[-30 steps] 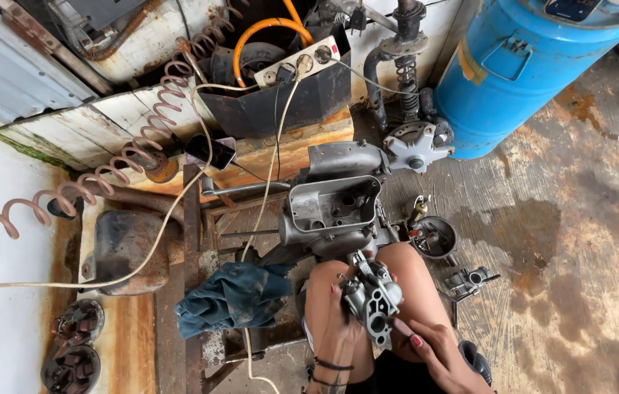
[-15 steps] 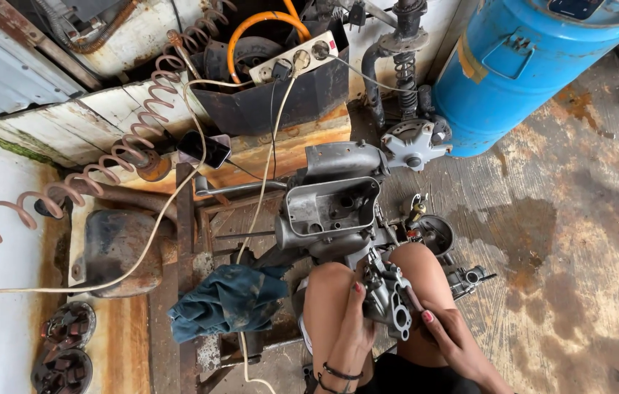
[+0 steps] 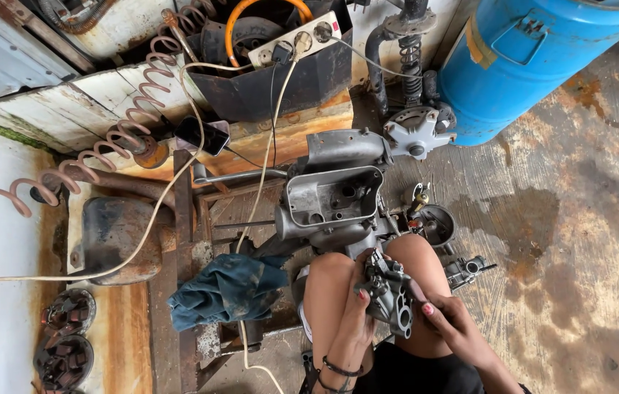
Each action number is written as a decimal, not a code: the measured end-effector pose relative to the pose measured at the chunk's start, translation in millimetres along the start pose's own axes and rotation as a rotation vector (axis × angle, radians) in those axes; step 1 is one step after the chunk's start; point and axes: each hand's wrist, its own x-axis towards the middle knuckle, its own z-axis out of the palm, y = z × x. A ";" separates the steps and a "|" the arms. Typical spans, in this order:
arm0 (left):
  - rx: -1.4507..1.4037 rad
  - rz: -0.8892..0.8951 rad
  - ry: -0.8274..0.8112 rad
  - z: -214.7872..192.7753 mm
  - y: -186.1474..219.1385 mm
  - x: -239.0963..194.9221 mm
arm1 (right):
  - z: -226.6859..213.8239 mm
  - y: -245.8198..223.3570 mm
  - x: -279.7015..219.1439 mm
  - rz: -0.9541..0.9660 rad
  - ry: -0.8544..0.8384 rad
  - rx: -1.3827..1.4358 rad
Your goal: Cleaning a motorcycle carburetor using a small brush tool
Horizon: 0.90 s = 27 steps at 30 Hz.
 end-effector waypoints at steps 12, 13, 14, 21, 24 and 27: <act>-0.386 -0.076 -0.119 1.3 -11.2 0.3 | -10.0 -48.1 15.0 -0.076 -0.358 0.085; -0.447 -0.042 -0.160 0.6 -14.9 -0.4 | -9.3 -52.9 16.4 -0.113 -0.418 0.051; -0.509 -0.008 -0.200 -0.3 -18.8 -0.9 | -8.6 -57.4 18.1 -0.150 -0.477 0.016; -0.373 0.122 -0.219 19.1 1.3 -3.2 | -4.6 -54.0 24.3 -0.102 -0.292 -0.002; -0.586 0.075 -0.319 -7.7 -23.4 -5.0 | -2.6 -63.3 30.0 -0.198 -0.546 -0.072; -0.808 -0.125 -0.272 -24.1 -37.4 -5.6 | -3.3 -70.7 34.5 -0.155 -0.374 -0.120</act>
